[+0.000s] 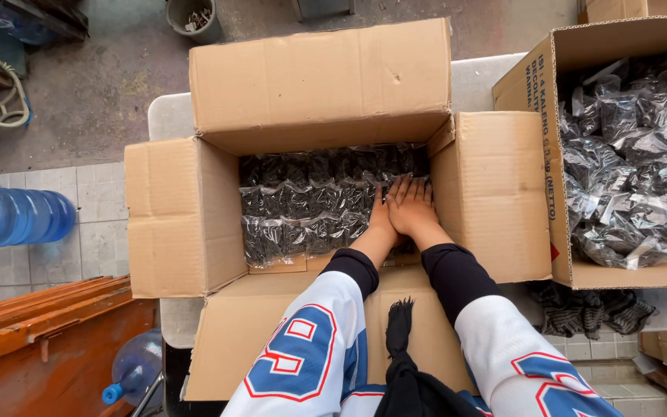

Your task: The person repeatedly picks up small plastic-wrapped packages from a right-side cardboard box and places them into a left-side cardboard box. The person arranges the packages in rows and presses them down to fit more items into the left box. The task continues throughout the clip with no other objects or tools handled.

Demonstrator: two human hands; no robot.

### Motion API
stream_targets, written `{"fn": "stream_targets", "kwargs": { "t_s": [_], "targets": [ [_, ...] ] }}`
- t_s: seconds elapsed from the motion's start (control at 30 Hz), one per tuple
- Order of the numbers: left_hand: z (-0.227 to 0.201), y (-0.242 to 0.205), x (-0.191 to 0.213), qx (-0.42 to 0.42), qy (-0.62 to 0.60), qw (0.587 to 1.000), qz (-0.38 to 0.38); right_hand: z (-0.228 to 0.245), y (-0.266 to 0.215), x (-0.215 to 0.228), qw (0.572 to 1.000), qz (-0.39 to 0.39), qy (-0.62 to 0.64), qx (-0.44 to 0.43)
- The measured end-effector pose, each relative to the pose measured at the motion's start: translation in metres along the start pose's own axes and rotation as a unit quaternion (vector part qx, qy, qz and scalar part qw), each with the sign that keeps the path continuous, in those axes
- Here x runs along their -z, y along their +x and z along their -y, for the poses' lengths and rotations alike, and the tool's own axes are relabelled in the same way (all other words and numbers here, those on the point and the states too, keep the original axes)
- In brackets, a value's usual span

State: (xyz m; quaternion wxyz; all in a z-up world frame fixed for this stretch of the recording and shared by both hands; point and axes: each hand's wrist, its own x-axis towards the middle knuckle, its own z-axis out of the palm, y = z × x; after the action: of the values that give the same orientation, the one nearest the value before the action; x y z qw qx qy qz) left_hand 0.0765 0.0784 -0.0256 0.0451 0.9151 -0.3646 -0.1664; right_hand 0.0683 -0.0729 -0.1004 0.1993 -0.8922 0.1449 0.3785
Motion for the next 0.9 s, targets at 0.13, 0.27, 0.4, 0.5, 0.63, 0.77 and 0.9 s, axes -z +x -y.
{"fn": "stream_targets", "kwargs": {
  "t_s": [0.13,0.27,0.4,0.5,0.63,0.77,0.9],
  "targets": [
    [0.003,0.008,-0.008,0.01,0.009,1.0,-0.012,-0.004,0.003,-0.006,1.0,-0.007,0.005,0.004],
    [-0.008,0.007,-0.003,0.019,0.014,0.999,-0.022,-0.004,-0.006,-0.006,0.999,-0.01,0.026,0.025],
    [-0.015,0.014,0.008,0.031,0.034,0.998,-0.042,0.001,-0.022,0.005,0.995,-0.029,0.084,0.044],
    [-0.035,0.027,0.013,0.027,0.044,0.997,-0.051,0.016,-0.055,0.027,0.98,-0.038,0.159,0.116],
    [-0.067,0.048,0.015,0.019,0.052,0.997,-0.059,-0.024,-0.08,0.058,0.931,-0.09,0.25,0.25],
    [-0.114,0.075,0.043,-0.005,-0.019,0.993,-0.118,-0.094,-0.116,0.11,0.843,-0.145,0.314,0.412],
    [-0.194,0.128,0.061,-0.04,-0.029,0.983,-0.179,-0.18,-0.129,0.155,0.872,-0.226,0.228,0.37]
  ]
}}
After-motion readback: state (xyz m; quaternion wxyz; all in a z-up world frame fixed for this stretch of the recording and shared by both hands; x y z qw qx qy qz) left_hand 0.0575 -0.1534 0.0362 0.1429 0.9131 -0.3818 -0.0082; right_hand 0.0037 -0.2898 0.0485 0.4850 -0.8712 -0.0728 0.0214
